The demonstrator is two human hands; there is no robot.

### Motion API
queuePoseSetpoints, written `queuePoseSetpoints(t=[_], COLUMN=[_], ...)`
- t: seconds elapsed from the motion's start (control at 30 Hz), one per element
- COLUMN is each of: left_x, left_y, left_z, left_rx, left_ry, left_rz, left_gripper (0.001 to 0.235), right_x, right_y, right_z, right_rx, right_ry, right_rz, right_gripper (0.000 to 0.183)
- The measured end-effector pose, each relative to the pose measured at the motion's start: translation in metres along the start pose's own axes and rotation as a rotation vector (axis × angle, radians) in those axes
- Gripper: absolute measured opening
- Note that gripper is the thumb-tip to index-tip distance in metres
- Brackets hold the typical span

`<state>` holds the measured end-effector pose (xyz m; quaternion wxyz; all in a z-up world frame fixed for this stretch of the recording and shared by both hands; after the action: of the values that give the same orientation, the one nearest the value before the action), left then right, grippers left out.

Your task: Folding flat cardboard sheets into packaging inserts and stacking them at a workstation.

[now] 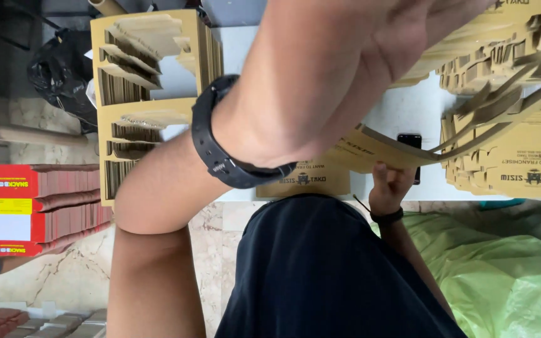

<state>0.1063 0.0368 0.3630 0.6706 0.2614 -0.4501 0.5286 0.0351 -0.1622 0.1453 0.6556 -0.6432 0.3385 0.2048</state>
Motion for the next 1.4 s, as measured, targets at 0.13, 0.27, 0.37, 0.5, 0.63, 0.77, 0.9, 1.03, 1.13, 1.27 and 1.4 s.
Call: queuePoseSetpoints(t=[0.13,0.27,0.37,0.5,0.63,0.77,0.9,1.03,1.13,1.27,1.4], left_x=[0.006,0.107,0.090,0.076,0.060,0.044,0.028,0.011,-0.009,-0.028,0.044], left_y=[0.004,0.011,0.016,0.026,0.017,0.005,-0.005,0.001,-0.009,-0.021,-0.009], left_z=[0.011,0.060,0.054,0.046,0.044,0.040,0.025,0.007,-0.007,-0.047,-0.048], left_rx=[-0.086,0.238,0.244,0.262,0.272,0.264,0.250,0.229,0.221,0.201,-0.201], left_ry=[0.147,-0.830,-0.843,-0.876,-0.920,-0.956,-0.977,-0.990,-0.991,-0.988,0.491], left_rz=[0.043,-0.586,-0.504,-0.362,-0.162,0.037,0.167,0.331,0.427,0.560,0.251], left_gripper=[0.033,0.037,0.034,0.030,0.025,0.019,0.016,0.012,0.010,0.010,0.021], right_x=[0.012,0.001,0.007,0.018,0.032,0.044,0.051,0.055,0.057,0.002,0.090], right_y=[0.011,-0.009,-0.011,-0.021,-0.030,-0.038,-0.041,-0.034,-0.025,-0.056,-0.001], right_z=[-0.002,0.005,0.007,0.011,0.015,0.013,0.009,0.003,-0.001,0.023,0.032], right_rx=[-0.033,-0.129,-0.118,-0.091,-0.063,-0.033,0.000,0.029,0.045,-0.183,-0.115], right_ry=[-0.110,-0.053,-0.092,-0.182,-0.274,-0.358,-0.435,-0.503,-0.553,-0.238,-0.303], right_rz=[0.116,0.097,0.112,0.124,0.136,0.149,0.176,0.225,0.277,0.297,0.723], right_gripper=[0.041,0.023,0.025,0.030,0.034,0.039,0.044,0.049,0.053,0.049,0.040])
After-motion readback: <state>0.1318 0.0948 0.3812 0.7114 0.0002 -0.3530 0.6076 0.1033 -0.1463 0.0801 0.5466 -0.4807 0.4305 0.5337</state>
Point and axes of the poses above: each hand's wrist, its own y-axis away from the middle knuckle, its own z-axis out of the palm, x = y × z, the point moved 7 cm from there along -y, towards the middle knuckle, and after that the axes turned 13 degrees about -z, right-handed, at the moved point
